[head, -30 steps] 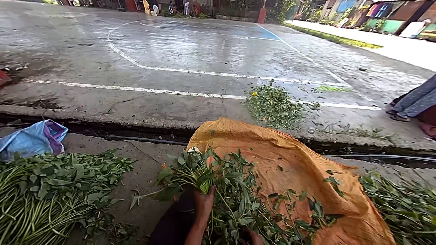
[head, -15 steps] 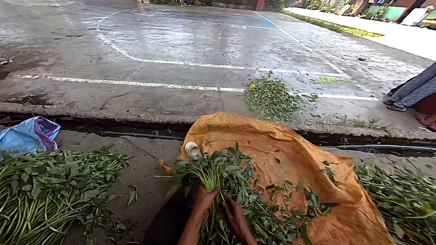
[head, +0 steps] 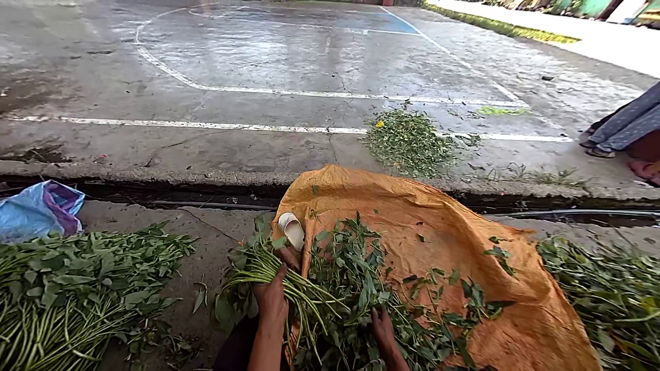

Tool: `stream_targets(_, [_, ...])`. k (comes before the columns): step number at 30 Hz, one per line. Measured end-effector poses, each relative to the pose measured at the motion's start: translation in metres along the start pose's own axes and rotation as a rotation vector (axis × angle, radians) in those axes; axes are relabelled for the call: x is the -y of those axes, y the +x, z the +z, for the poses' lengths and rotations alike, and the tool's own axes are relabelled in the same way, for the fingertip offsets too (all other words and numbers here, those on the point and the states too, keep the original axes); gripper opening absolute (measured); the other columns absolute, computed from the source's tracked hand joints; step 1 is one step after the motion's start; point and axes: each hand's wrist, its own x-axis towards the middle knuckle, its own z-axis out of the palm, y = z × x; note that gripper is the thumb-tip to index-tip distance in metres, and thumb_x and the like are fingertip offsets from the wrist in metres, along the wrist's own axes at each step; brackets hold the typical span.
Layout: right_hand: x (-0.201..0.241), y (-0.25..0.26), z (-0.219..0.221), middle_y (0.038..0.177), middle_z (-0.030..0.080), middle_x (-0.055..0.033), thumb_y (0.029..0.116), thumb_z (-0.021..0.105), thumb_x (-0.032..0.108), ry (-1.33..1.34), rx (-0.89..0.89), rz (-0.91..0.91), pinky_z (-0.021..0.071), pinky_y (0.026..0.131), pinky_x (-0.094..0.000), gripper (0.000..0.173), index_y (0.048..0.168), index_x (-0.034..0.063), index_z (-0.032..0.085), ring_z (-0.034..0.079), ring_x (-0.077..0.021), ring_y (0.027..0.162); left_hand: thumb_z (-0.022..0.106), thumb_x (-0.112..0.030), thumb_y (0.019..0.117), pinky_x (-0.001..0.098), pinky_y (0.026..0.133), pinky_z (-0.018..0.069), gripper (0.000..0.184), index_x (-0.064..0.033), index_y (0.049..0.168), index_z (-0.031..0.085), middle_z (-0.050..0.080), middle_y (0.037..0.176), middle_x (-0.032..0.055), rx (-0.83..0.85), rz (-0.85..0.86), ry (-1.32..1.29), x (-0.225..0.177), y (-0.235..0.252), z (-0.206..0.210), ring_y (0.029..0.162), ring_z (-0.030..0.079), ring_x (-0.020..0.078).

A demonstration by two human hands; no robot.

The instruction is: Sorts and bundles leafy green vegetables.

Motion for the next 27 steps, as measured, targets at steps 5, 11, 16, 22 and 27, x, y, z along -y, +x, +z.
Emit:
stream_targets(5, [0.016,0.026,-0.008,0.138,0.055,-0.0271,0.1111,0.045,0.020,0.254,0.086,0.236,0.0545,0.085,-0.0432,0.042,0.147,-0.0017,0.046,0.066,-0.0321,0.102,0.069,0.016,0.0850,0.0268,0.075,0.0606,0.039,0.0112,0.121,0.055,0.071,0.096,0.0128,0.122,0.001,0.034,0.002,-0.008,0.000,0.083,0.071,0.0125])
stream_targets(11, [0.060,0.014,-0.017,0.103,0.071,-0.0182,0.0900,0.073,-0.001,0.259,-0.146,-0.190,0.0560,0.083,-0.0377,0.020,0.109,-0.0077,0.070,0.067,-0.0209,0.089,0.082,0.007,0.0758,0.0324,0.090,0.0571,0.062,0.0134,0.129,0.051,0.069,0.109,0.0189,0.306,0.148,0.416,0.023,-0.017,0.001,0.099,0.069,0.0176])
stream_targets(16, [0.116,-0.035,-0.004,0.095,0.074,-0.0122,0.0871,0.074,-0.004,0.268,0.007,-0.412,0.0592,0.079,-0.0286,0.018,0.105,-0.0074,0.071,0.070,-0.0122,0.082,0.084,-0.010,0.0805,0.0403,0.100,0.0504,0.057,0.0134,0.124,0.057,0.067,0.114,0.0250,0.568,0.071,0.772,0.041,-0.049,0.013,0.109,0.065,0.0276])
stream_targets(22, [0.124,-0.048,0.014,0.091,0.067,-0.0128,0.0838,0.075,-0.007,0.354,-0.072,-0.444,0.0582,0.074,-0.0290,0.031,0.108,-0.0086,0.056,0.067,-0.0135,0.078,0.079,0.007,0.0801,0.0279,0.095,0.0541,0.064,0.0115,0.134,0.046,0.064,0.120,0.0199,0.633,-0.168,0.429,0.046,-0.064,0.014,0.107,0.065,0.0150])
stream_targets(27, [0.100,-0.051,0.028,0.099,0.068,-0.0179,0.0976,0.063,0.007,0.147,-0.170,-0.514,0.0567,0.083,-0.0382,0.031,0.121,-0.0110,0.054,0.068,-0.0221,0.088,0.080,0.010,0.0778,0.0307,0.088,0.0572,0.058,0.0088,0.128,0.051,0.067,0.110,0.0166,0.692,-0.333,0.472,0.045,-0.063,0.010,0.098,0.068,0.0155])
